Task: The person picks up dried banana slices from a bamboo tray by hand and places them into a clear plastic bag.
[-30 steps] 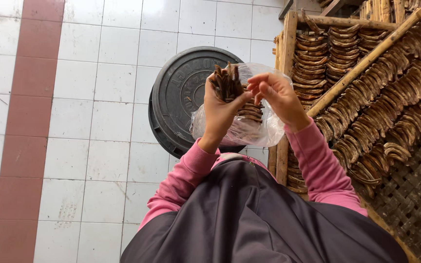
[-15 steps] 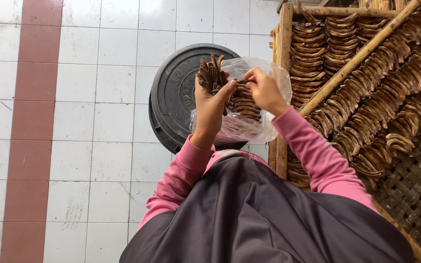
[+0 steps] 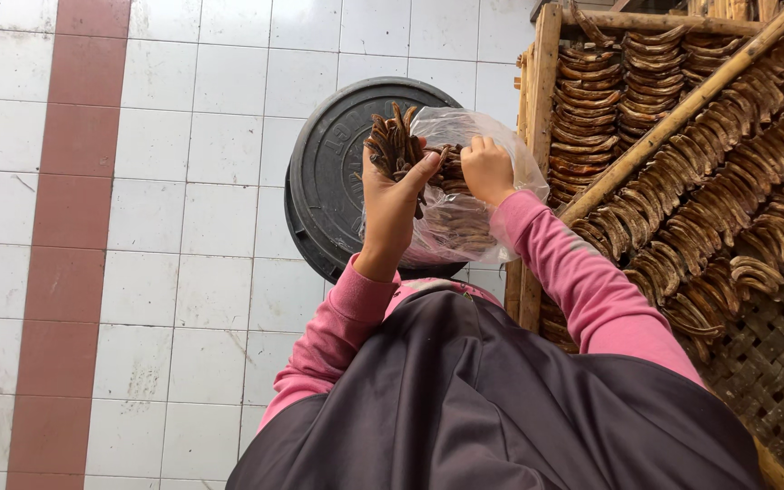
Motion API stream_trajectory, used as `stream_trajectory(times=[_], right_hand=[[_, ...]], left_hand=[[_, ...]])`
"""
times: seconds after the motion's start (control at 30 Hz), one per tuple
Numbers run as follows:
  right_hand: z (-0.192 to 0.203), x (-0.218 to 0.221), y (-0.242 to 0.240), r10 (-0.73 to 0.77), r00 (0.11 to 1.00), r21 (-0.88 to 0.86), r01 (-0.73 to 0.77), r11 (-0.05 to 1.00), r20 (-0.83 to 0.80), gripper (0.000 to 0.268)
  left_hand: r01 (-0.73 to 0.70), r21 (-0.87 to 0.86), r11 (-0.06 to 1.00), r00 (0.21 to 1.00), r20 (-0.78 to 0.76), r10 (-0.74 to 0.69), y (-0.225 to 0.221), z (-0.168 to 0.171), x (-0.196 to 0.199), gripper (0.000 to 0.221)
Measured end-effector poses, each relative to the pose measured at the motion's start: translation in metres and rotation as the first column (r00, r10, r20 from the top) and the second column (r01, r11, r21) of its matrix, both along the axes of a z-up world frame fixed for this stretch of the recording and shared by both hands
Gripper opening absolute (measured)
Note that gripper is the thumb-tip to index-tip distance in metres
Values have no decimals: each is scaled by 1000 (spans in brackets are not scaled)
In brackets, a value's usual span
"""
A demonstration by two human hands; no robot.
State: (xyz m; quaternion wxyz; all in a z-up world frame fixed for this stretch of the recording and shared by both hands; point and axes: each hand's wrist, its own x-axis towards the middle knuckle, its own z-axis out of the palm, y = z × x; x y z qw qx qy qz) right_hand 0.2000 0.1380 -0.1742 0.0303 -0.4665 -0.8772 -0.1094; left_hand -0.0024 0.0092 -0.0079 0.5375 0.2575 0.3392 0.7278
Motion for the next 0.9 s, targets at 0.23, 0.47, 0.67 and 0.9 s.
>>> stream_trajectory(times=[0.23, 0.47, 0.67, 0.9], right_hand=[[17, -28, -11, 294, 924, 69, -286, 956, -243, 13], [17, -29, -4, 98, 915, -53, -129, 990, -390, 17], [0, -49, 4, 164, 892, -52, -204, 978, -421, 9], [73, -44, -25, -163, 563, -353, -247, 902, -810, 13]], left_hand=[[36, -43, 998, 999, 41, -34, -2, -1, 2, 42], [-2, -30, 1000, 999, 51, 3, -8, -1, -8, 40], [66, 24, 998, 995, 74, -67, -9, 0, 1, 36], [137, 8, 991, 964, 228, -135, -4, 0, -4, 35]])
